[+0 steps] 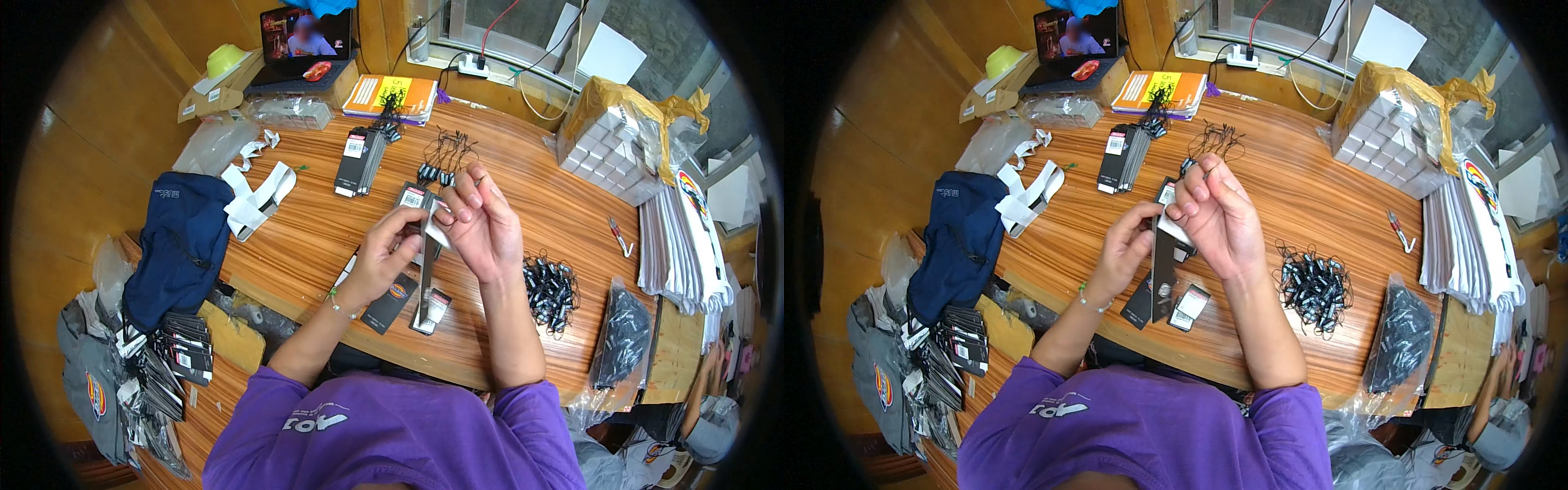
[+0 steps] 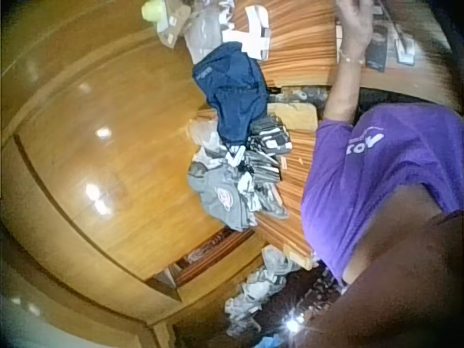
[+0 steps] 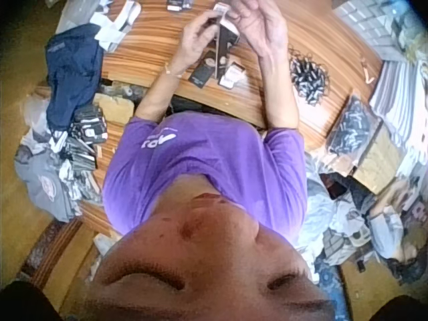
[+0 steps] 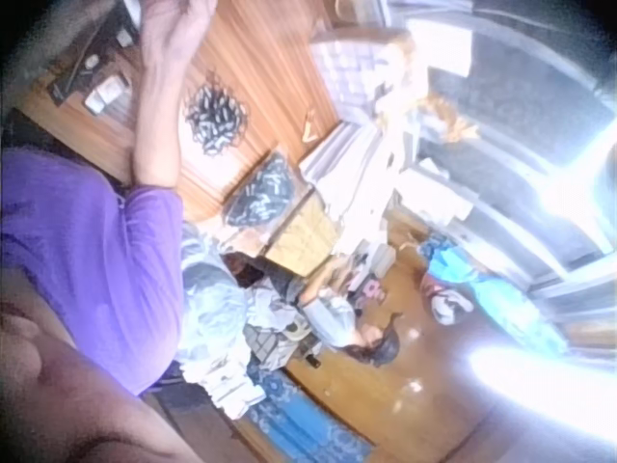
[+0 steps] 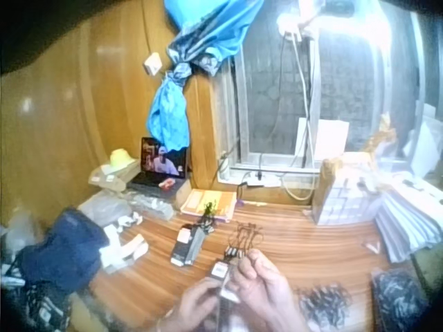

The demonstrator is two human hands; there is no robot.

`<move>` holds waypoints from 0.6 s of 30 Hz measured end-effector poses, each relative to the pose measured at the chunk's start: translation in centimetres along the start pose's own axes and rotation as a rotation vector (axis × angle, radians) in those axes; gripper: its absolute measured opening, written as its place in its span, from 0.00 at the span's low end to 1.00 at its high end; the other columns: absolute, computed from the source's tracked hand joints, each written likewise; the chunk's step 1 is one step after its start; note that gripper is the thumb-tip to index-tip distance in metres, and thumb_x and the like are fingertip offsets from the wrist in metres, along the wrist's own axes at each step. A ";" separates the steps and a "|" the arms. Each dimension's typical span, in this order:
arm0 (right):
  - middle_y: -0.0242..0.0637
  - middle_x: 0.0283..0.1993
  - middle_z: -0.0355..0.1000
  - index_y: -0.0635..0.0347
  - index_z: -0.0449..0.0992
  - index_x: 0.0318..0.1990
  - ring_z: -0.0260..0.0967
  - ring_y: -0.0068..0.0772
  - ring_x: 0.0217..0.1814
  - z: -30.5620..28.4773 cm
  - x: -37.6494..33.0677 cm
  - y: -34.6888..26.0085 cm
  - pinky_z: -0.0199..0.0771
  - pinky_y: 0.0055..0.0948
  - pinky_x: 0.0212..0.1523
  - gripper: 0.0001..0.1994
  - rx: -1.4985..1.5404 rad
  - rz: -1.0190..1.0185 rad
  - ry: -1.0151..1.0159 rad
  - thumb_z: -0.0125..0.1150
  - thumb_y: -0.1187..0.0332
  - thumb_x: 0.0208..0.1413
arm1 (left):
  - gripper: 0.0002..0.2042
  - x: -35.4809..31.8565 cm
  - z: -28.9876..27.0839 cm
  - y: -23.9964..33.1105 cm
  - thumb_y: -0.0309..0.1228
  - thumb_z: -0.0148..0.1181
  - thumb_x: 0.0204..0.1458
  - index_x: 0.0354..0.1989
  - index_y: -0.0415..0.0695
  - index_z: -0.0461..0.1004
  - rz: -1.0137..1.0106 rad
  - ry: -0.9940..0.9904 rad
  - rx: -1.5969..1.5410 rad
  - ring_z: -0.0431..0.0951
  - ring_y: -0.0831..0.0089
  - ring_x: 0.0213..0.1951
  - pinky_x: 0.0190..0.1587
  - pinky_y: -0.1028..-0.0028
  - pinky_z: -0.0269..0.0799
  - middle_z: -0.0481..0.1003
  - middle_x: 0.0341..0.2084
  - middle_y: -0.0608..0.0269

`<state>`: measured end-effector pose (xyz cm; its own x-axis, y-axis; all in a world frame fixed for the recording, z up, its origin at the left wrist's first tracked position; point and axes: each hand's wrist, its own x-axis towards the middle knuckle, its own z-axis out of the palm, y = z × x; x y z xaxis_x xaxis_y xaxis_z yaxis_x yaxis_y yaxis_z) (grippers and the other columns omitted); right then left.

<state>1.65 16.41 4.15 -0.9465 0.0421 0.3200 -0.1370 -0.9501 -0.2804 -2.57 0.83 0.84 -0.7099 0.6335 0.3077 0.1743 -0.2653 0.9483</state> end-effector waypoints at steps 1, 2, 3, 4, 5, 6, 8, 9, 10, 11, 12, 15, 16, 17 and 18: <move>0.29 0.27 0.58 0.54 0.61 0.39 0.57 0.25 0.29 -0.1 0.0 -0.2 0.62 0.27 0.35 0.05 0.018 -0.005 -0.003 0.48 0.67 0.59 | 0.13 -0.2 0.6 -0.4 0.22 0.52 0.52 0.46 0.34 0.67 0.041 -0.005 -0.137 0.71 0.78 0.38 0.41 0.79 0.69 0.68 0.37 0.62; 0.29 0.27 0.58 0.54 0.61 0.39 0.57 0.25 0.29 -0.2 0.0 -0.2 0.62 0.27 0.35 0.05 0.017 -0.004 -0.001 0.48 0.68 0.59 | 0.12 -0.2 0.6 -0.4 0.22 0.52 0.53 0.46 0.34 0.67 0.001 -0.007 -0.162 0.71 0.78 0.38 0.40 0.79 0.69 0.69 0.37 0.62; 0.29 0.27 0.57 0.54 0.61 0.39 0.57 0.25 0.29 -0.1 0.0 -0.3 0.62 0.27 0.35 0.05 0.014 -0.006 0.000 0.48 0.68 0.59 | 0.12 -0.2 0.7 -0.5 0.21 0.52 0.53 0.46 0.34 0.67 -0.038 -0.013 -0.189 0.72 0.78 0.37 0.40 0.79 0.70 0.71 0.37 0.61; 0.29 0.27 0.57 0.54 0.61 0.39 0.57 0.25 0.29 0.1 0.0 -0.3 0.62 0.28 0.35 0.05 0.012 -0.007 0.001 0.47 0.68 0.59 | 0.12 -0.2 0.7 -0.5 0.21 0.51 0.53 0.46 0.34 0.68 -0.077 -0.018 -0.216 0.73 0.78 0.36 0.40 0.79 0.70 0.72 0.36 0.61; 0.29 0.26 0.57 0.55 0.61 0.39 0.56 0.23 0.27 0.5 0.0 -0.2 0.61 0.25 0.33 0.04 -0.009 -0.028 0.031 0.47 0.69 0.59 | 0.11 -0.2 0.6 -0.5 0.20 0.52 0.53 0.45 0.34 0.68 -0.049 0.018 -0.192 0.73 0.78 0.35 0.39 0.79 0.71 0.72 0.35 0.61; 0.29 0.26 0.57 0.55 0.61 0.39 0.55 0.23 0.27 0.4 0.0 -0.5 0.61 0.24 0.32 0.04 -0.016 -0.021 0.003 0.47 0.69 0.59 | 0.11 -0.1 0.4 -0.2 0.20 0.53 0.52 0.44 0.33 0.69 -0.020 0.053 -0.167 0.73 0.78 0.35 0.39 0.79 0.71 0.73 0.35 0.60; 0.29 0.25 0.57 0.56 0.62 0.39 0.54 0.21 0.25 0.0 -0.1 -1.4 0.59 0.21 0.30 0.04 -0.032 -0.006 -0.052 0.47 0.70 0.59 | 0.10 0.1 0.0 0.4 0.18 0.54 0.51 0.42 0.33 0.70 0.038 0.122 -0.116 0.74 0.77 0.34 0.38 0.79 0.72 0.74 0.33 0.60; 0.29 0.24 0.57 0.57 0.63 0.38 0.52 0.18 0.23 0.2 -0.1 -1.8 0.56 0.18 0.27 0.04 -0.076 -0.021 -0.041 0.49 0.70 0.58 | 0.09 0.3 0.1 1.2 0.18 0.56 0.48 0.39 0.32 0.71 0.041 0.214 -0.132 0.76 0.75 0.32 0.38 0.78 0.73 0.74 0.32 0.57; 0.28 0.24 0.58 0.57 0.63 0.38 0.52 0.18 0.23 0.2 -0.2 -2.1 0.56 0.18 0.26 0.04 -0.204 -0.025 -0.008 0.49 0.70 0.58 | 0.09 0.3 -0.2 1.5 0.17 0.56 0.49 0.39 0.32 0.72 0.057 0.207 -0.109 0.75 0.76 0.32 0.38 0.79 0.72 0.74 0.32 0.58; 0.28 0.23 0.58 0.57 0.63 0.38 0.51 0.17 0.23 0.2 -0.3 -2.2 0.56 0.17 0.26 0.04 -0.332 -0.029 0.025 0.50 0.70 0.57 | 0.08 0.3 -0.6 1.8 0.17 0.56 0.49 0.39 0.32 0.72 0.074 0.199 -0.086 0.75 0.77 0.32 0.38 0.80 0.72 0.74 0.31 0.59; 0.28 0.23 0.58 0.58 0.64 0.37 0.51 0.16 0.22 0.3 -0.4 -2.3 0.56 0.17 0.26 0.05 -0.462 -0.035 0.059 0.51 0.69 0.57 | 0.08 0.3 -0.8 2.1 0.16 0.56 0.49 0.38 0.32 0.72 0.089 0.191 -0.064 0.74 0.78 0.32 0.38 0.80 0.72 0.74 0.31 0.60; 0.29 0.24 0.62 0.60 0.64 0.38 0.56 0.17 0.23 1.7 -0.6 -0.9 0.60 0.17 0.27 0.04 -0.709 0.002 0.164 0.49 0.72 0.56 | 0.07 0.4 -0.8 2.6 0.18 0.56 0.49 0.37 0.32 0.73 0.089 0.215 -0.072 0.74 0.79 0.32 0.37 0.81 0.72 0.74 0.31 0.61; 0.30 0.24 0.63 0.60 0.64 0.38 0.57 0.17 0.23 2.0 -0.5 -0.5 0.61 0.18 0.27 0.04 -0.795 0.018 0.199 0.49 0.72 0.56 | 0.07 0.4 -0.8 2.7 0.18 0.57 0.49 0.37 0.33 0.73 0.085 0.227 -0.083 0.74 0.79 0.32 0.37 0.81 0.72 0.74 0.30 0.62; 0.31 0.26 0.66 0.62 0.63 0.40 0.61 0.19 0.25 1.9 -0.5 -0.4 0.63 0.18 0.29 0.06 -0.846 0.035 0.156 0.49 0.76 0.55 | 0.07 0.4 -0.9 2.8 0.19 0.57 0.49 0.37 0.33 0.73 0.088 0.223 -0.067 0.74 0.79 0.31 0.36 0.81 0.71 0.74 0.31 0.62; 0.31 0.26 0.66 0.62 0.62 0.40 0.62 0.19 0.26 2.1 -0.5 -0.2 0.64 0.18 0.29 0.06 -0.865 0.040 0.140 0.49 0.76 0.55 | 0.07 0.4 -0.9 2.9 0.19 0.57 0.49 0.37 0.33 0.73 0.091 0.220 -0.052 0.73 0.79 0.31 0.36 0.81 0.71 0.74 0.31 0.62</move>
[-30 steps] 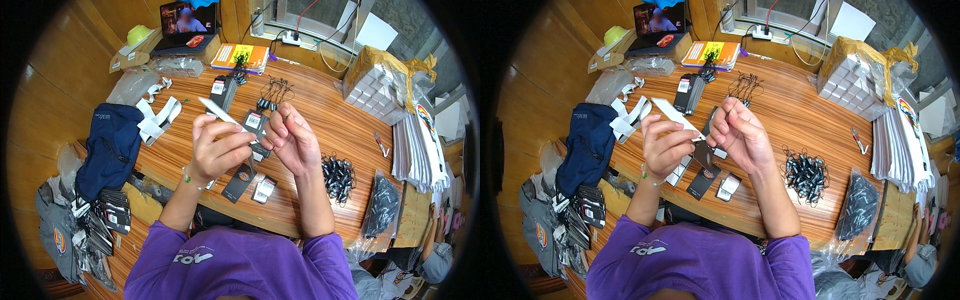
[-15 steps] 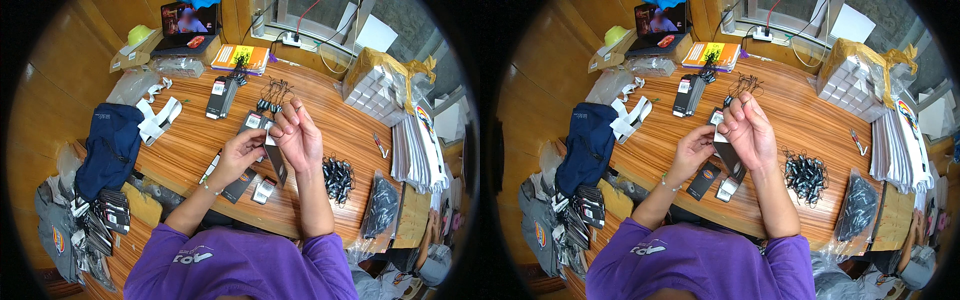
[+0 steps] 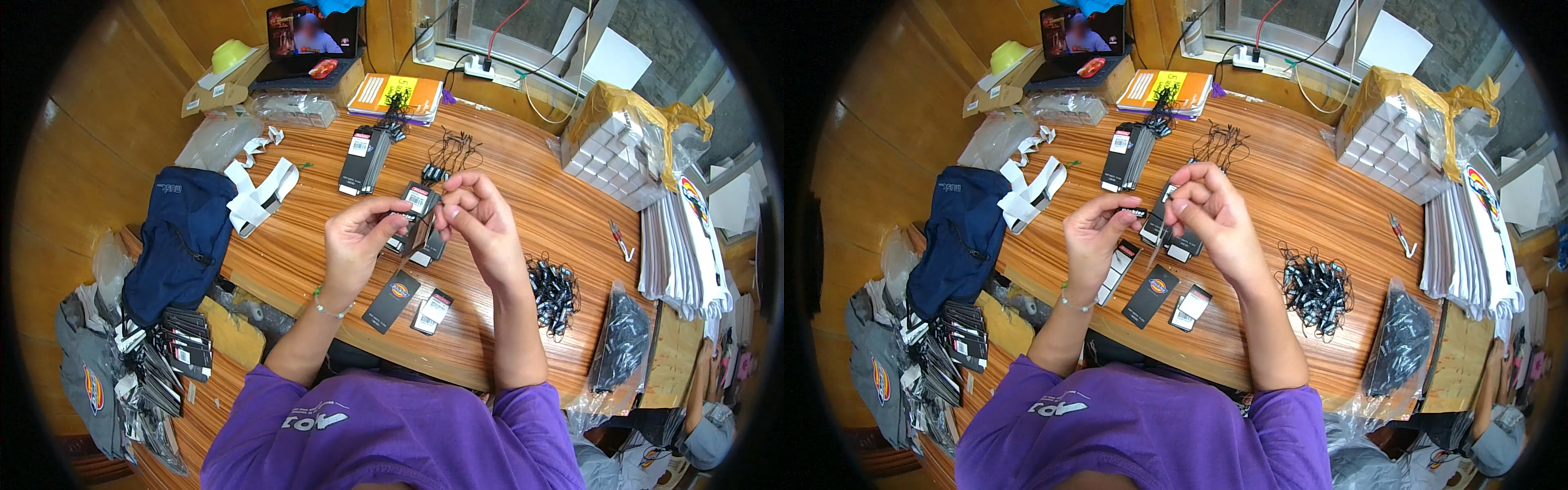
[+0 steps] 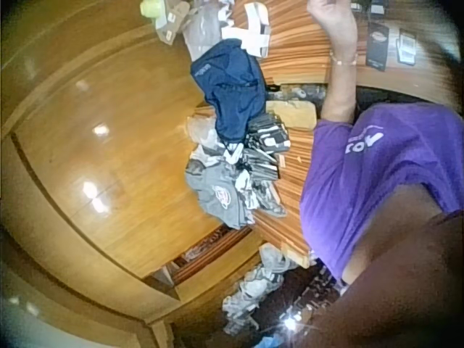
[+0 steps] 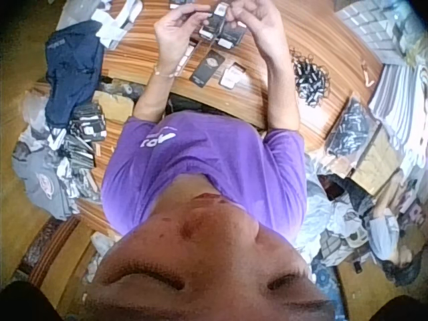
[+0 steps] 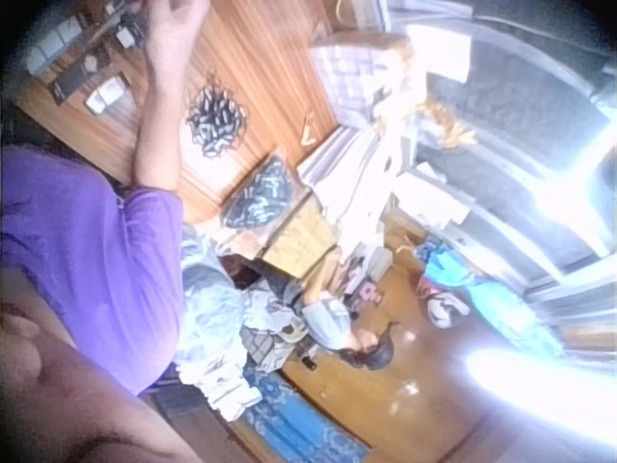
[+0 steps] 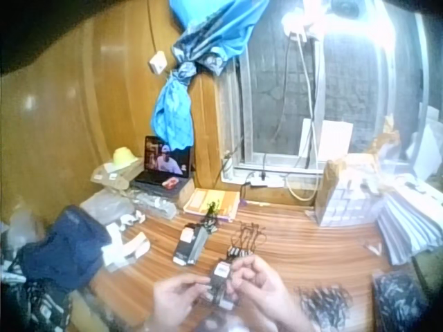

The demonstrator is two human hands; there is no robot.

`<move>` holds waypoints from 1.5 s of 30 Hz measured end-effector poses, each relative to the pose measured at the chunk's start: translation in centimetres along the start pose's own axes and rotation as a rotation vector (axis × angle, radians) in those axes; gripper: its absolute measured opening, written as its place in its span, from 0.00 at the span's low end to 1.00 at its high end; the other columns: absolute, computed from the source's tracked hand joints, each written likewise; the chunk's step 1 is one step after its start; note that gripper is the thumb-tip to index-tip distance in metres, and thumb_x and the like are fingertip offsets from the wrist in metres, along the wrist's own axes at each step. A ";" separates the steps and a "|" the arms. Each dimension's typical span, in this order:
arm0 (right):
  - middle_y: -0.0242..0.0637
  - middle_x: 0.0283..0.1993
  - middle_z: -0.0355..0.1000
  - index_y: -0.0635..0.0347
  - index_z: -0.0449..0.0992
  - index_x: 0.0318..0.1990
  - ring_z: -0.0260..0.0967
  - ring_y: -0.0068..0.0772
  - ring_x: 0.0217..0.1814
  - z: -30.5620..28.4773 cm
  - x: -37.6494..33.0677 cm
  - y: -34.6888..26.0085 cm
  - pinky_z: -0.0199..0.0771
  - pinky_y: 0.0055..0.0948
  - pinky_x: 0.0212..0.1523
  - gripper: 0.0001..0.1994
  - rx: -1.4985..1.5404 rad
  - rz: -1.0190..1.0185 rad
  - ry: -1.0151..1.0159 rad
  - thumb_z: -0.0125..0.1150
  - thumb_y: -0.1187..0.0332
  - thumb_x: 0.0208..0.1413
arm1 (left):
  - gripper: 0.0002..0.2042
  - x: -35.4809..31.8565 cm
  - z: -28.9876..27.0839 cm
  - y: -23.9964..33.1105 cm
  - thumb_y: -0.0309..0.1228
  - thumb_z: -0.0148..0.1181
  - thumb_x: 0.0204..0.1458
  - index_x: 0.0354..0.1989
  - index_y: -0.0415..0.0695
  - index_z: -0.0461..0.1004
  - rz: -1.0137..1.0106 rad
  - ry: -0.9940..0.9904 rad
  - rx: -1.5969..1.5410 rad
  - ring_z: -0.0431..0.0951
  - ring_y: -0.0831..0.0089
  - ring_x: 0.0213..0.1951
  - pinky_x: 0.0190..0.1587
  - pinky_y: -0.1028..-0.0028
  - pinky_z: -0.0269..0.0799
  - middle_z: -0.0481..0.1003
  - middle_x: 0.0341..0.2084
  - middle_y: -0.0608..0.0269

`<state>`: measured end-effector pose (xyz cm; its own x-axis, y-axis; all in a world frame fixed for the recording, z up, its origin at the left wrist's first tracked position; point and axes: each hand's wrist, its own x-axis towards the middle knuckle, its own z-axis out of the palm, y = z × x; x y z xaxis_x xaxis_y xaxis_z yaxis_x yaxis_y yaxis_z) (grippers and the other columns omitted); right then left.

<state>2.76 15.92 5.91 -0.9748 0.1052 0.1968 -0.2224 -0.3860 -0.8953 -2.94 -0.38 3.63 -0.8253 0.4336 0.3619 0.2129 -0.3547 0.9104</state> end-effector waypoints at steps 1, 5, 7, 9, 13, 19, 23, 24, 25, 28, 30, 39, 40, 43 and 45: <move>0.31 0.26 0.66 0.62 0.62 0.40 0.63 0.19 0.27 0.3 -0.2 0.0 0.64 0.18 0.29 0.07 -0.019 -0.003 -0.015 0.49 0.77 0.54 | 0.07 0.0 0.0 0.1 0.20 0.57 0.49 0.37 0.33 0.73 0.004 -0.004 0.015 0.73 0.79 0.30 0.36 0.81 0.71 0.74 0.31 0.61; 0.31 0.26 0.67 0.62 0.60 0.40 0.66 0.18 0.31 0.5 -0.6 0.1 0.66 0.17 0.32 0.09 -0.106 0.030 -0.065 0.50 0.79 0.53 | 0.06 0.0 0.2 0.4 0.24 0.59 0.49 0.33 0.34 0.74 -0.019 0.017 -0.034 0.71 0.82 0.27 0.31 0.83 0.69 0.74 0.27 0.63; 0.30 0.26 0.67 0.62 0.60 0.39 0.66 0.18 0.31 0.7 -0.8 0.0 0.66 0.17 0.33 0.09 -0.141 0.031 -0.096 0.50 0.79 0.52 | 0.06 0.0 0.0 0.0 0.26 0.60 0.48 0.30 0.35 0.75 -0.024 0.045 -0.024 0.70 0.83 0.25 0.28 0.83 0.68 0.74 0.24 0.64; 0.30 0.25 0.67 0.62 0.60 0.39 0.66 0.17 0.30 0.8 -0.9 -0.1 0.67 0.17 0.33 0.09 -0.180 0.011 -0.135 0.50 0.79 0.51 | 0.06 0.0 0.2 0.2 0.27 0.61 0.48 0.28 0.36 0.75 -0.048 0.077 -0.014 0.70 0.84 0.23 0.26 0.84 0.67 0.74 0.22 0.65; 0.29 0.24 0.66 0.63 0.61 0.37 0.65 0.17 0.29 1.3 -1.0 -0.2 0.67 0.18 0.32 0.09 -0.196 0.037 -0.109 0.51 0.79 0.49 | 0.07 0.0 0.4 0.3 0.28 0.61 0.48 0.27 0.37 0.75 -0.091 0.084 -0.011 0.70 0.85 0.22 0.24 0.86 0.66 0.73 0.20 0.65; 0.29 0.23 0.66 0.63 0.62 0.36 0.65 0.17 0.28 1.3 -1.0 0.0 0.67 0.19 0.32 0.09 -0.262 -0.033 -0.055 0.51 0.80 0.47 | 0.07 0.0 0.1 0.0 0.29 0.61 0.48 0.26 0.37 0.75 -0.148 0.109 -0.038 0.69 0.85 0.20 0.23 0.87 0.65 0.73 0.18 0.66; 0.30 0.24 0.66 0.64 0.63 0.35 0.66 0.18 0.29 1.3 -0.9 0.5 0.66 0.20 0.32 0.07 -0.353 -0.073 -0.031 0.52 0.79 0.48 | 0.07 0.2 0.3 0.0 0.29 0.61 0.48 0.26 0.37 0.75 -0.141 0.103 -0.046 0.69 0.86 0.20 0.22 0.87 0.64 0.73 0.18 0.66; 0.31 0.24 0.66 0.64 0.63 0.35 0.66 0.19 0.29 1.3 -0.9 0.7 0.66 0.20 0.31 0.06 -0.398 -0.093 -0.018 0.52 0.78 0.48 | 0.07 0.2 0.3 -0.1 0.29 0.61 0.48 0.26 0.37 0.75 -0.146 0.097 -0.043 0.69 0.86 0.20 0.22 0.87 0.64 0.73 0.18 0.67; 0.31 0.24 0.66 0.64 0.64 0.34 0.67 0.19 0.29 1.4 -0.9 0.8 0.66 0.21 0.31 0.06 -0.439 -0.123 -0.015 0.52 0.78 0.48 | 0.07 0.2 0.3 -0.2 0.29 0.61 0.48 0.26 0.37 0.75 -0.151 0.091 -0.039 0.69 0.86 0.20 0.22 0.87 0.64 0.72 0.17 0.67; 0.32 0.25 0.66 0.65 0.64 0.34 0.68 0.21 0.29 1.6 -0.9 1.0 0.67 0.21 0.31 0.06 -0.497 -0.156 -0.015 0.52 0.80 0.49 | 0.07 0.3 0.2 -0.3 0.29 0.61 0.48 0.26 0.38 0.75 -0.182 0.100 -0.056 0.68 0.86 0.19 0.22 0.87 0.63 0.72 0.17 0.67; 0.32 0.27 0.66 0.65 0.64 0.35 0.69 0.22 0.29 2.0 -1.0 0.7 0.68 0.22 0.32 0.07 -0.446 -0.103 -0.027 0.53 0.81 0.49 | 0.07 0.3 0.0 -0.5 0.29 0.61 0.49 0.25 0.38 0.74 -0.206 0.071 -0.092 0.69 0.86 0.19 0.20 0.87 0.63 0.73 0.18 0.65; 0.33 0.31 0.65 0.65 0.65 0.33 0.69 0.25 0.36 1.4 -0.6 1.8 0.68 0.25 0.37 0.10 -0.435 -0.196 0.017 0.61 0.78 0.46 | 0.05 0.4 0.1 0.2 0.26 0.60 0.48 0.26 0.37 0.75 -0.232 0.046 -0.148 0.67 0.86 0.19 0.21 0.88 0.62 0.72 0.17 0.67; 0.34 0.32 0.65 0.65 0.65 0.33 0.68 0.26 0.39 1.1 -0.3 1.7 0.68 0.26 0.39 0.10 -0.530 -0.260 0.041 0.62 0.77 0.46 | 0.05 0.5 0.1 0.4 0.25 0.60 0.48 0.26 0.37 0.75 -0.224 0.048 -0.147 0.67 0.86 0.19 0.21 0.88 0.62 0.72 0.17 0.67; 0.35 0.36 0.66 0.65 0.67 0.34 0.65 0.26 0.44 0.2 0.4 1.3 0.66 0.28 0.43 0.11 -0.652 -0.319 0.023 0.63 0.73 0.46 | 0.04 0.7 -0.1 0.5 0.25 0.60 0.48 0.27 0.37 0.76 -0.257 0.005 -0.149 0.67 0.85 0.19 0.21 0.87 0.62 0.72 0.17 0.68; 0.37 0.40 0.67 0.65 0.68 0.36 0.64 0.26 0.45 0.0 0.4 1.3 0.65 0.27 0.44 0.11 -0.513 -0.178 -0.101 0.61 0.69 0.49 | 0.04 1.8 0.6 0.9 0.25 0.60 0.48 0.29 0.37 0.76 -0.072 0.004 0.088 0.67 0.85 0.18 0.21 0.86 0.62 0.72 0.16 0.69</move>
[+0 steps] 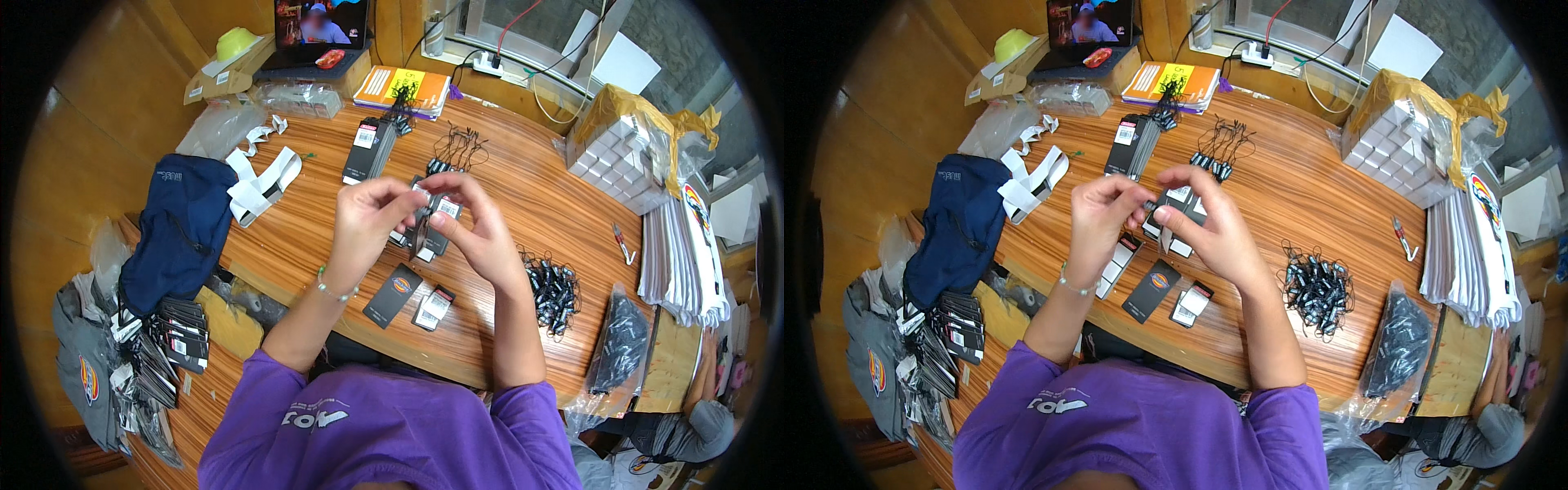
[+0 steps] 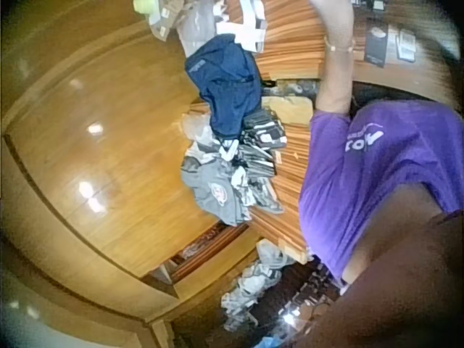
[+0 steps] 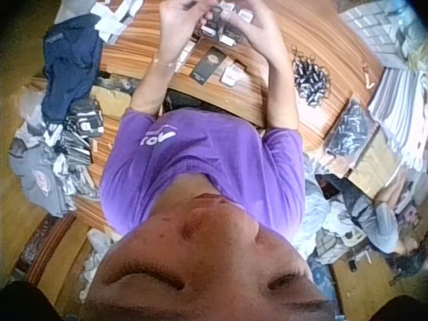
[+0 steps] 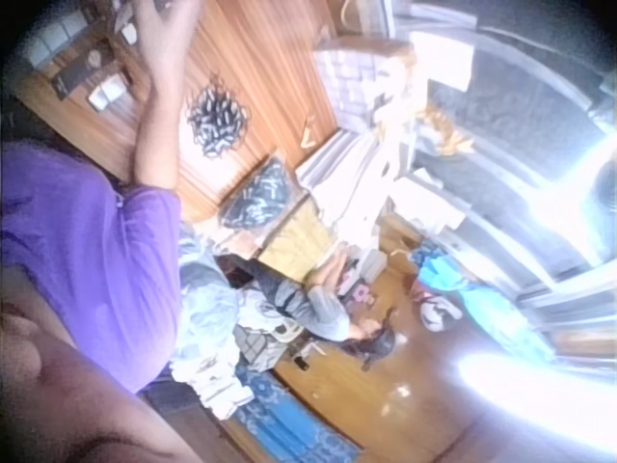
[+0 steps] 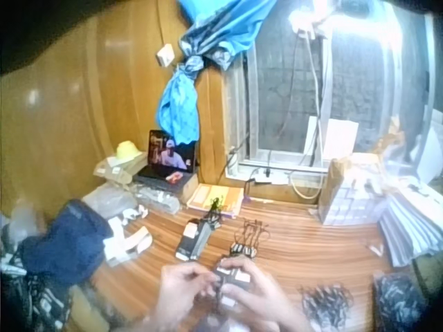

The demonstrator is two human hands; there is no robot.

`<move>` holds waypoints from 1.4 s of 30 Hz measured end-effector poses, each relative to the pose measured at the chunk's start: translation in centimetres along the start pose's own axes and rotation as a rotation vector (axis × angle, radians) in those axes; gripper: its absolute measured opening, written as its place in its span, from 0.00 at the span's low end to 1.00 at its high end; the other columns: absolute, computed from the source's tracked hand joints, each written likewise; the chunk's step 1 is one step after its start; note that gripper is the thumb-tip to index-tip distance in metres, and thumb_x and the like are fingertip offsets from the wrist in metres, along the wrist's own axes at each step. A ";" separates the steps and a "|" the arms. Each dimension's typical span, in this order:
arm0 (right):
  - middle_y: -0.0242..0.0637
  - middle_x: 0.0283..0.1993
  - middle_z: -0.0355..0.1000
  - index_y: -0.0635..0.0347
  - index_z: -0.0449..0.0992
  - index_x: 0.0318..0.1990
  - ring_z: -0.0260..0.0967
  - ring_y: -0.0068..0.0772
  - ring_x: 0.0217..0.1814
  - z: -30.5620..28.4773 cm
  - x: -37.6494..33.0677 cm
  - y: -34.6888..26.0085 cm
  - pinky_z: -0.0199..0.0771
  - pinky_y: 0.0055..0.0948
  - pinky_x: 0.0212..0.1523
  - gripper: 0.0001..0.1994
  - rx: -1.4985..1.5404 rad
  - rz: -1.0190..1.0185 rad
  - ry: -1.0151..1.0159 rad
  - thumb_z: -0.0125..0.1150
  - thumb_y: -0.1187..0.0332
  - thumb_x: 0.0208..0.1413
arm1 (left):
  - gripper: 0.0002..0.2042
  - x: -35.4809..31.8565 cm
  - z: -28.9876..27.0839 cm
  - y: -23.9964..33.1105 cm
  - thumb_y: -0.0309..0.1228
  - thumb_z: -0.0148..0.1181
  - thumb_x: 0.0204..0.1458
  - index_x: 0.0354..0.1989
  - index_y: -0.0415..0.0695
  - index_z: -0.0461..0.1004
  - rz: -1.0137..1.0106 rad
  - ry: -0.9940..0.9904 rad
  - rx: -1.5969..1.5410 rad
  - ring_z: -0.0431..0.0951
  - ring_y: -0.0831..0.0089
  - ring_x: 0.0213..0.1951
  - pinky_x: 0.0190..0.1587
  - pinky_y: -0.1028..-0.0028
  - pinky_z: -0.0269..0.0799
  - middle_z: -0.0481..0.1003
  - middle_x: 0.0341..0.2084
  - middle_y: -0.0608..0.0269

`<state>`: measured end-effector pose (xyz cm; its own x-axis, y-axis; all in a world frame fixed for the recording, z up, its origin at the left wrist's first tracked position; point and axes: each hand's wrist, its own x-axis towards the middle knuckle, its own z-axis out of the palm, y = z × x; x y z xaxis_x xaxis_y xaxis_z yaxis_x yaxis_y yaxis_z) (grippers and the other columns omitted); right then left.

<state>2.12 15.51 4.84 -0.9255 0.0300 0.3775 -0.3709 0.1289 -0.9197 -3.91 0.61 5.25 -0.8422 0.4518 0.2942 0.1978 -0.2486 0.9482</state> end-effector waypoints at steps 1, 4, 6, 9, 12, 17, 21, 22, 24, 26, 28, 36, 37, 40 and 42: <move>0.38 0.42 0.67 0.65 0.69 0.37 0.63 0.25 0.45 0.0 0.0 0.0 0.65 0.27 0.45 0.12 0.079 0.050 -0.069 0.60 0.68 0.51 | 0.04 0.7 0.2 0.2 0.24 0.60 0.48 0.30 0.37 0.76 0.092 0.008 0.118 0.67 0.85 0.17 0.21 0.86 0.62 0.72 0.16 0.69; 0.37 0.34 0.72 0.64 0.71 0.34 0.67 0.26 0.38 -0.3 -0.1 1.9 0.66 0.25 0.42 0.15 0.184 0.221 -0.091 0.49 0.59 0.59 | 0.11 3.1 0.7 -0.3 0.32 0.61 0.47 0.36 0.38 0.75 0.383 -0.047 0.578 0.69 0.72 0.34 0.38 0.74 0.65 0.71 0.28 0.61; 0.38 0.27 0.73 0.63 0.72 0.30 0.69 0.27 0.33 -0.5 0.3 2.1 0.68 0.23 0.38 0.21 0.319 0.229 0.045 0.40 0.54 0.62 | 0.14 3.9 1.0 -1.3 0.35 0.57 0.50 0.41 0.38 0.71 0.550 -0.003 0.777 0.64 0.62 0.45 0.49 0.67 0.59 0.66 0.39 0.56; 0.44 0.29 0.70 0.61 0.67 0.29 0.68 0.36 0.37 -1.5 0.8 2.3 0.69 0.32 0.43 0.19 0.838 0.233 0.180 0.36 0.57 0.63 | 0.12 2.3 1.6 -3.2 0.31 0.53 0.52 0.41 0.37 0.67 0.404 0.111 0.468 0.66 0.63 0.43 0.48 0.68 0.61 0.66 0.39 0.56; 0.45 0.33 0.71 0.62 0.67 0.30 0.68 0.34 0.39 -1.4 1.0 2.9 0.68 0.32 0.45 0.19 0.877 0.102 0.230 0.37 0.56 0.63 | 0.18 0.3 2.8 -5.1 0.25 0.56 0.50 0.48 0.39 0.58 0.207 -0.062 0.176 0.69 0.72 0.39 0.42 0.74 0.66 0.65 0.39 0.57; 0.46 0.36 0.70 0.62 0.67 0.31 0.66 0.33 0.40 -0.6 1.0 3.6 0.68 0.32 0.44 0.19 0.795 0.040 0.341 0.36 0.57 0.63 | 0.28 0.2 3.4 -5.2 0.22 0.59 0.47 0.54 0.42 0.50 -0.025 -0.169 -0.006 0.70 0.75 0.37 0.39 0.78 0.68 0.64 0.42 0.55; 0.46 0.43 0.69 0.62 0.67 0.31 0.66 0.32 0.43 -0.4 1.1 4.0 0.65 0.33 0.48 0.19 0.811 0.077 0.309 0.35 0.57 0.63 | 0.27 0.9 2.8 -5.9 0.20 0.57 0.48 0.54 0.42 0.49 0.141 -0.146 0.235 0.70 0.77 0.36 0.40 0.79 0.67 0.67 0.39 0.57; 0.45 0.49 0.67 0.62 0.69 0.32 0.64 0.31 0.46 -0.3 1.0 3.8 0.63 0.33 0.50 0.19 0.880 0.073 0.241 0.36 0.56 0.63 | 0.26 0.9 2.6 -6.2 0.20 0.56 0.49 0.54 0.42 0.50 0.045 -0.167 0.080 0.70 0.78 0.36 0.40 0.79 0.67 0.67 0.38 0.58; 0.44 0.50 0.65 0.62 0.70 0.33 0.63 0.30 0.49 -0.4 1.1 3.9 0.62 0.33 0.50 0.19 0.723 0.120 0.316 0.37 0.56 0.63 | 0.23 0.9 2.4 -6.2 0.20 0.54 0.50 0.53 0.41 0.53 -0.072 -0.203 -0.073 0.69 0.79 0.38 0.41 0.80 0.66 0.68 0.35 0.61; 0.41 0.51 0.65 0.63 0.72 0.34 0.60 0.29 0.52 -0.7 1.1 4.3 0.61 0.31 0.51 0.19 0.678 0.169 0.366 0.39 0.57 0.62 | 0.21 1.4 1.8 -6.8 0.20 0.54 0.50 0.51 0.41 0.54 -0.097 -0.258 -0.094 0.69 0.80 0.38 0.41 0.80 0.67 0.69 0.35 0.63; 0.41 0.50 0.65 0.64 0.72 0.34 0.60 0.28 0.52 -1.1 1.1 5.1 0.61 0.31 0.52 0.18 0.717 0.137 0.328 0.40 0.57 0.62 | 0.20 1.7 1.9 -6.7 0.21 0.55 0.50 0.50 0.40 0.56 -0.133 -0.277 -0.115 0.69 0.81 0.36 0.41 0.81 0.67 0.69 0.33 0.65; 0.39 0.43 0.69 0.62 0.70 0.36 0.65 0.30 0.44 -0.8 1.4 4.2 0.65 0.29 0.48 0.15 0.757 0.224 0.362 0.42 0.60 0.61 | 0.21 2.0 0.8 -6.6 0.19 0.55 0.49 0.53 0.40 0.60 -0.214 -0.423 -0.156 0.70 0.83 0.36 0.42 0.83 0.67 0.69 0.33 0.67; 0.39 0.43 0.69 0.62 0.70 0.36 0.65 0.29 0.44 -1.2 1.4 4.4 0.65 0.29 0.47 0.15 0.775 0.195 0.377 0.42 0.60 0.61 | 0.22 2.2 0.6 -6.3 0.18 0.55 0.49 0.53 0.40 0.61 -0.233 -0.430 -0.168 0.71 0.83 0.36 0.41 0.83 0.68 0.69 0.33 0.68; 0.36 0.36 0.69 0.58 0.67 0.36 0.66 0.28 0.40 -3.2 2.1 5.6 0.67 0.28 0.42 0.13 0.791 0.145 0.432 0.42 0.59 0.62 | 0.18 3.0 -1.2 -7.1 0.18 0.55 0.48 0.49 0.39 0.68 -0.339 -0.388 0.006 0.72 0.84 0.35 0.38 0.85 0.68 0.71 0.30 0.68; 0.34 0.33 0.69 0.57 0.66 0.33 0.66 0.27 0.37 -4.9 3.3 7.2 0.67 0.28 0.41 0.12 0.727 0.150 0.398 0.42 0.59 0.62 | 0.17 3.5 -2.1 -8.5 0.18 0.55 0.48 0.48 0.39 0.69 -0.376 -0.404 0.073 0.72 0.84 0.33 0.36 0.85 0.69 0.72 0.29 0.69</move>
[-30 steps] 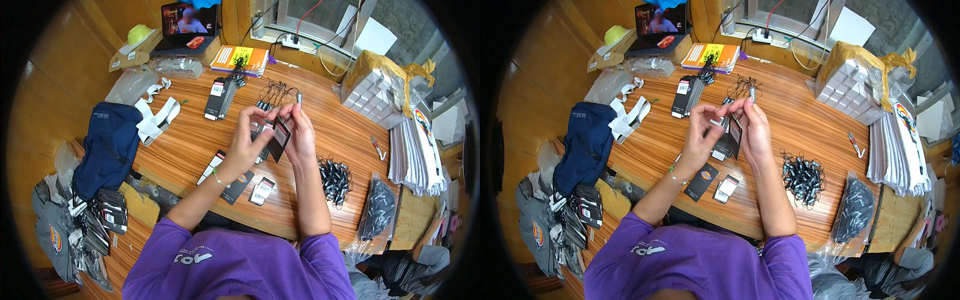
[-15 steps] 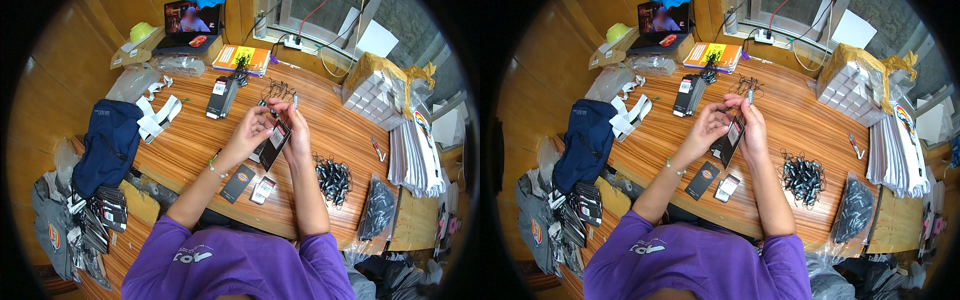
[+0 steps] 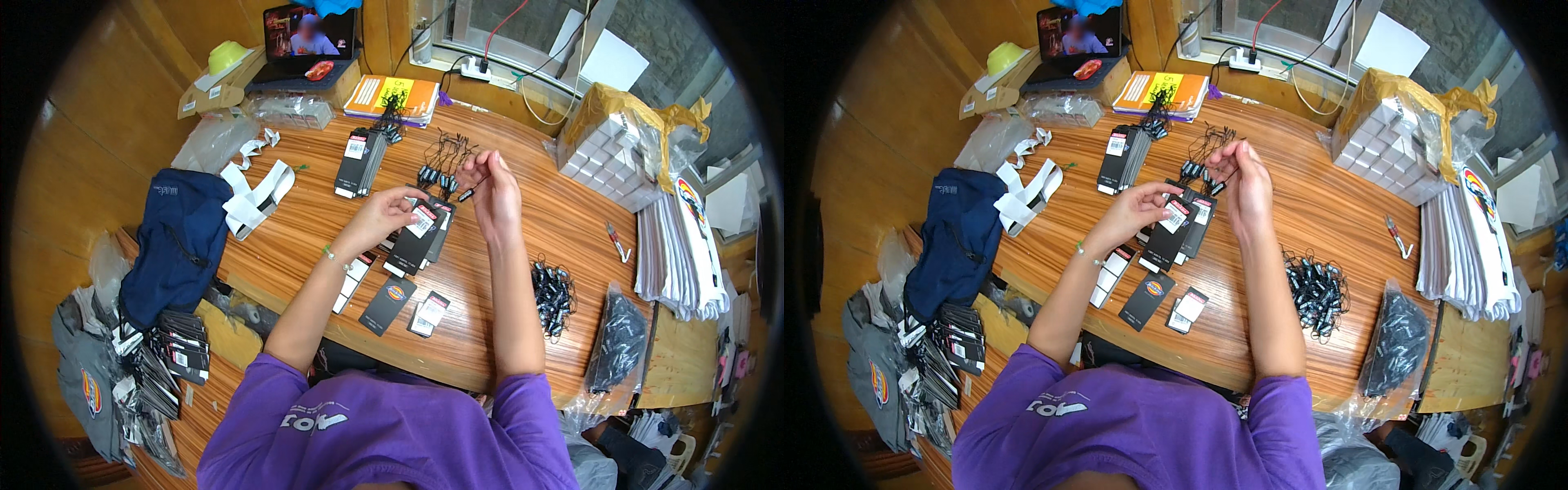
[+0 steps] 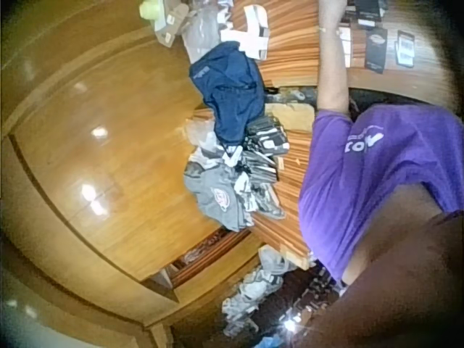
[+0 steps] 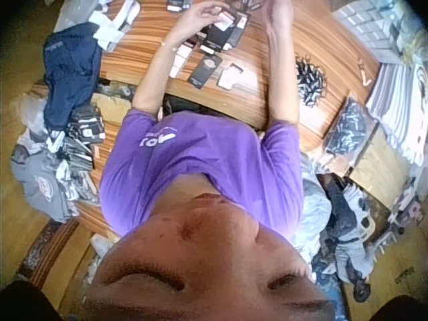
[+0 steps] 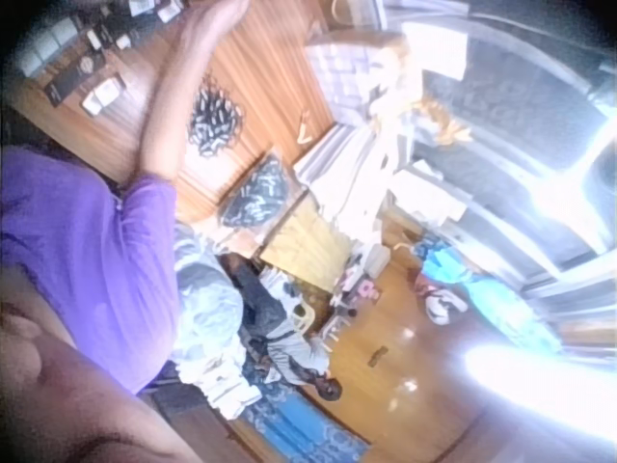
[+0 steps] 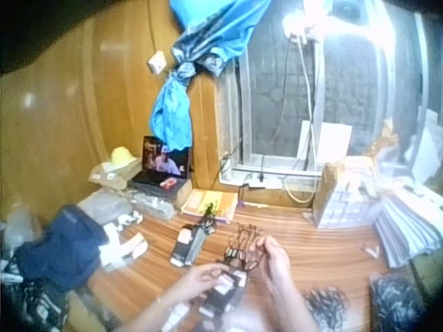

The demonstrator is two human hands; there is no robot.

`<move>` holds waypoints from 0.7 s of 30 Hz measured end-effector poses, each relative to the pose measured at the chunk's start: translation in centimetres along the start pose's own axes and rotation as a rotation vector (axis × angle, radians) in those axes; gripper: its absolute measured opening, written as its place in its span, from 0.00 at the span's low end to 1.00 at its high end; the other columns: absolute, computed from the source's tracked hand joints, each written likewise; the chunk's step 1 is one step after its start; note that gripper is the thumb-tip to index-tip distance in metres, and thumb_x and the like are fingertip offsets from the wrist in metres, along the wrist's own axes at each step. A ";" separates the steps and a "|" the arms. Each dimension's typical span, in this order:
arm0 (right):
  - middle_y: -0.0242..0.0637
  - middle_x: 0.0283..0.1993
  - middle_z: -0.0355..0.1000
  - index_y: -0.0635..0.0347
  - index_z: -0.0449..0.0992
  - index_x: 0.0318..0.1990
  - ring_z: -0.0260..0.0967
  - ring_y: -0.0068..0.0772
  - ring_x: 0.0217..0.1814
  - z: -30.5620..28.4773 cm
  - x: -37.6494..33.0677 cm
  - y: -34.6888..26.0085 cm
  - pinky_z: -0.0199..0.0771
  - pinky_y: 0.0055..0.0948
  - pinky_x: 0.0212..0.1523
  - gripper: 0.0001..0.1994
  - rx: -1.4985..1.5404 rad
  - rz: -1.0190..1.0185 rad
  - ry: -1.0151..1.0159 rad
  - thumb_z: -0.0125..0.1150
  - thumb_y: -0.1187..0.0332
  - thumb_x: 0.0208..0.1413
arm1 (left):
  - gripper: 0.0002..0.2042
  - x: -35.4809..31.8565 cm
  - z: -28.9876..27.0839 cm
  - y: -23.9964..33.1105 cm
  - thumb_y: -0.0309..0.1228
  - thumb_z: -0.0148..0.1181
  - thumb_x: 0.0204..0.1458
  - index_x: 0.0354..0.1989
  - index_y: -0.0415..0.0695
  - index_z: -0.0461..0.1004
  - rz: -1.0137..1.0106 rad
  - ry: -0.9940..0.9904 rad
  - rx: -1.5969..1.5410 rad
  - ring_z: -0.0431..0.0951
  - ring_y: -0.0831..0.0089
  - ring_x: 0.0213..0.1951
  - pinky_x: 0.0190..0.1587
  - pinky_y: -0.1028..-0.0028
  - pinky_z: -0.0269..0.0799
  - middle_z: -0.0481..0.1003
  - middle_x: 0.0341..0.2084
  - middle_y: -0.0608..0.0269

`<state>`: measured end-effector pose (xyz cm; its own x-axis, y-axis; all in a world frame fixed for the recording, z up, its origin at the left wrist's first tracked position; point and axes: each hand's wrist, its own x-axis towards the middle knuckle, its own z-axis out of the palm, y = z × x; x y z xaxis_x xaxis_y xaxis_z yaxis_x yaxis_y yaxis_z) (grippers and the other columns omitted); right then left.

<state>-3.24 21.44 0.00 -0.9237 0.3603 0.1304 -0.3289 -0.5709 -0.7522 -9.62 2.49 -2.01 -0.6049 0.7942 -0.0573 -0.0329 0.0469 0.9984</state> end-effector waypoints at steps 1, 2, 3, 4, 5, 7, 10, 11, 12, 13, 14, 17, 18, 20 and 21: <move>0.32 0.31 0.69 0.56 0.65 0.31 0.66 0.27 0.35 -0.8 1.1 -0.1 0.67 0.29 0.40 0.12 -0.035 -0.003 -0.009 0.42 0.59 0.62 | 0.17 0.3 -0.2 -0.5 0.18 0.56 0.48 0.48 0.39 0.69 -0.030 -0.012 0.023 0.72 0.85 0.32 0.35 0.85 0.69 0.72 0.29 0.69; 0.31 0.29 0.68 0.55 0.65 0.30 0.66 0.26 0.34 -1.4 2.3 -0.4 0.66 0.28 0.39 0.13 -0.097 0.018 0.010 0.41 0.59 0.62 | 0.16 0.6 -0.3 -0.8 0.18 0.56 0.48 0.48 0.40 0.69 -0.060 -0.023 0.046 0.72 0.85 0.31 0.33 0.85 0.69 0.72 0.28 0.69; 0.30 0.28 0.68 0.53 0.64 0.29 0.66 0.25 0.33 -1.9 3.7 -0.6 0.65 0.26 0.37 0.13 -0.159 0.043 0.028 0.40 0.58 0.62 | 0.16 0.9 -0.3 -1.1 0.19 0.56 0.47 0.47 0.40 0.69 -0.068 -0.027 0.058 0.72 0.85 0.30 0.32 0.85 0.68 0.72 0.28 0.69; 0.29 0.26 0.67 0.52 0.63 0.27 0.65 0.24 0.31 -2.3 5.0 -1.1 0.64 0.25 0.35 0.14 -0.224 0.065 0.044 0.40 0.58 0.62 | 0.16 1.2 -0.2 -1.3 0.19 0.57 0.47 0.46 0.40 0.69 -0.072 -0.031 0.071 0.72 0.85 0.30 0.31 0.86 0.68 0.72 0.28 0.69; 0.29 0.26 0.67 0.51 0.63 0.27 0.65 0.23 0.31 -2.8 6.3 -1.6 0.62 0.24 0.34 0.14 -0.332 0.085 0.057 0.39 0.58 0.62 | 0.15 1.6 0.0 -1.3 0.19 0.57 0.47 0.46 0.40 0.69 -0.076 -0.035 0.084 0.72 0.85 0.29 0.30 0.86 0.68 0.72 0.28 0.69; 0.28 0.26 0.67 0.49 0.63 0.26 0.63 0.20 0.30 -2.9 8.6 -2.4 0.59 0.22 0.31 0.14 -0.549 0.132 0.075 0.39 0.57 0.62 | 0.16 2.4 0.3 -1.8 0.20 0.60 0.45 0.44 0.39 0.70 -0.062 -0.004 0.131 0.72 0.85 0.29 0.30 0.86 0.67 0.72 0.27 0.69; 0.22 0.23 0.61 0.48 0.63 0.23 0.56 0.17 0.27 -3.8 11.3 -2.6 0.53 0.22 0.29 0.15 -0.721 0.161 0.072 0.40 0.55 0.60 | 0.16 3.6 0.5 -2.6 0.21 0.63 0.42 0.42 0.40 0.71 0.002 0.052 0.300 0.71 0.83 0.28 0.31 0.84 0.67 0.71 0.25 0.69; 0.21 0.22 0.59 0.48 0.63 0.22 0.55 0.17 0.26 -4.6 12.0 -2.5 0.53 0.23 0.29 0.15 -0.767 0.172 0.058 0.41 0.55 0.60 | 0.16 3.8 0.7 -2.3 0.22 0.63 0.41 0.41 0.40 0.72 0.000 0.057 0.398 0.71 0.81 0.28 0.32 0.83 0.68 0.71 0.25 0.69; 0.20 0.21 0.55 0.48 0.63 0.21 0.52 0.17 0.26 -4.8 12.3 -2.4 0.52 0.22 0.28 0.16 -0.762 0.193 0.068 0.41 0.55 0.59 | 0.16 4.0 1.0 -1.6 0.22 0.64 0.41 0.41 0.41 0.72 -0.004 0.064 0.496 0.71 0.80 0.28 0.32 0.82 0.68 0.71 0.24 0.69; 0.20 0.21 0.55 0.48 0.64 0.21 0.52 0.17 0.26 -5.3 12.7 -2.1 0.52 0.22 0.28 0.16 -0.780 0.217 0.066 0.41 0.55 0.59 | 0.16 4.1 1.1 -1.1 0.23 0.64 0.40 0.41 0.41 0.73 -0.008 0.072 0.594 0.71 0.79 0.28 0.33 0.81 0.68 0.71 0.24 0.68; 0.21 0.21 0.56 0.48 0.64 0.21 0.52 0.17 0.26 -6.0 13.3 -1.6 0.52 0.22 0.28 0.16 -0.797 0.240 0.064 0.42 0.55 0.59 | 0.17 4.3 0.9 -0.8 0.25 0.65 0.39 0.41 0.43 0.74 -0.008 0.052 0.663 0.71 0.72 0.34 0.41 0.76 0.67 0.71 0.28 0.66; 0.22 0.20 0.56 0.49 0.65 0.21 0.50 0.18 0.20 -7.0 13.9 -0.2 0.51 0.22 0.21 0.16 -0.878 0.289 0.054 0.42 0.55 0.59 | 0.20 4.1 0.6 -1.8 0.28 0.67 0.35 0.41 0.45 0.74 0.239 0.161 0.911 0.68 0.61 0.42 0.46 0.68 0.64 0.71 0.36 0.59; 0.22 0.19 0.56 0.49 0.65 0.21 0.49 0.18 0.19 -7.4 14.1 0.3 0.50 0.22 0.18 0.16 -0.904 0.318 0.051 0.42 0.55 0.59 | 0.22 3.9 0.7 -1.4 0.30 0.67 0.36 0.45 0.46 0.73 0.180 0.150 0.824 0.63 0.60 0.49 0.52 0.67 0.60 0.68 0.41 0.58; 0.23 0.18 0.56 0.52 0.65 0.22 0.45 0.18 0.13 -8.1 14.5 1.4 0.45 0.22 0.11 0.16 -0.877 0.367 0.053 0.42 0.56 0.60 | 0.23 3.0 0.8 -0.9 0.32 0.67 0.38 0.47 0.45 0.71 0.215 0.227 0.805 0.64 0.61 0.49 0.53 0.68 0.59 0.67 0.41 0.58; 0.24 0.18 0.56 0.52 0.65 0.23 0.46 0.18 0.13 -8.4 14.8 1.7 0.45 0.22 0.11 0.16 -0.846 0.421 0.046 0.42 0.56 0.60 | 0.24 2.5 0.7 -0.9 0.33 0.66 0.39 0.49 0.45 0.71 0.234 0.267 0.797 0.64 0.61 0.49 0.53 0.68 0.59 0.67 0.41 0.58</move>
<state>-15.86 31.97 -4.79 -0.9194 0.2856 -0.2703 0.2979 0.0572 -0.9529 -10.51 4.84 -3.03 -0.6959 0.6727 0.2514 0.6217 0.3890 0.6798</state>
